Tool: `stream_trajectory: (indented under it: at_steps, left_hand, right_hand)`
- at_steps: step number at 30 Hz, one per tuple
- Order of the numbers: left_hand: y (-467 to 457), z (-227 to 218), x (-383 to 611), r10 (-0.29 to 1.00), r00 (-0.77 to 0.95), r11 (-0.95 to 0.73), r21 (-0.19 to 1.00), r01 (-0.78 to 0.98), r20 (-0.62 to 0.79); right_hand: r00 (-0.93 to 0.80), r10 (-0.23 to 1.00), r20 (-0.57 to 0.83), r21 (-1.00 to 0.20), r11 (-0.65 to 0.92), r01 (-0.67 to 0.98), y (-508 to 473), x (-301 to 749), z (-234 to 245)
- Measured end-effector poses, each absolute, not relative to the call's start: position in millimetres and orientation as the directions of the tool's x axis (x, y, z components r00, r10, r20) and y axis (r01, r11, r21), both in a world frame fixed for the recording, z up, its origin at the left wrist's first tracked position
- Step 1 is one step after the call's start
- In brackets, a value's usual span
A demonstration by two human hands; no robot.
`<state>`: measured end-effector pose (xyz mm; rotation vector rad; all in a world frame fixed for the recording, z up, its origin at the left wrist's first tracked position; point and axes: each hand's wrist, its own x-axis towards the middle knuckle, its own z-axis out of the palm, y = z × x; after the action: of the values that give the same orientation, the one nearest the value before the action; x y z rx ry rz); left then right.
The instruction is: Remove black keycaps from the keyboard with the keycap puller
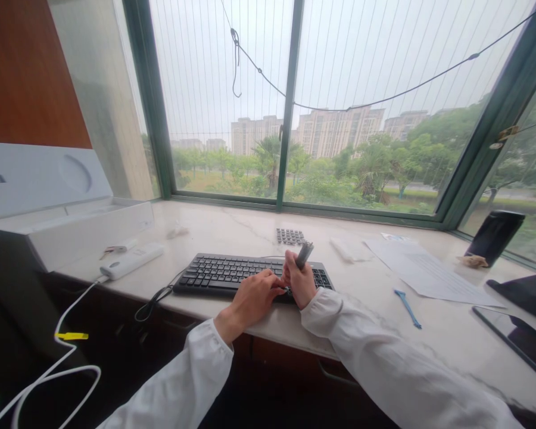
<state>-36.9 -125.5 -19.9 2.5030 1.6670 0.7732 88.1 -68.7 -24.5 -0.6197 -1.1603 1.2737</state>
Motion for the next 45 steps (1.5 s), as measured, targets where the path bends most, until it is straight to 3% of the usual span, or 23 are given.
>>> stream_trajectory:
  at_steps: [4,19,24,31,39,45]
  left_hand:
    - [-126,-18,-39,0.866,0.322,-0.442,0.283,0.852,0.383]
    - [-128,-19,-39,0.858,0.345,-0.460,0.268,0.847,0.381]
    - [-126,-18,-37,0.872,0.323,-0.439,0.296,0.848,0.367]
    - [-126,-15,-37,0.868,0.343,-0.455,0.296,0.840,0.360]
    - [-123,-12,-33,0.884,0.347,-0.424,0.225,0.877,0.313]
    - [-122,-15,-33,0.881,0.341,-0.423,0.221,0.879,0.328]
  right_hand:
    - [-0.141,0.871,0.471,-0.875,0.441,-0.197,-76,88,-31]
    - [-0.138,0.774,0.618,-0.781,0.625,0.008,-92,93,-29]
    - [-0.060,0.843,0.534,-0.842,0.524,-0.130,-82,91,-33]
    - [0.072,0.963,0.259,-0.828,0.260,-0.497,-69,87,-26]
    - [0.149,0.946,0.288,-0.817,0.324,-0.478,-67,89,-24]
    - [0.070,0.976,0.206,-0.842,0.213,-0.495,-67,88,-25]
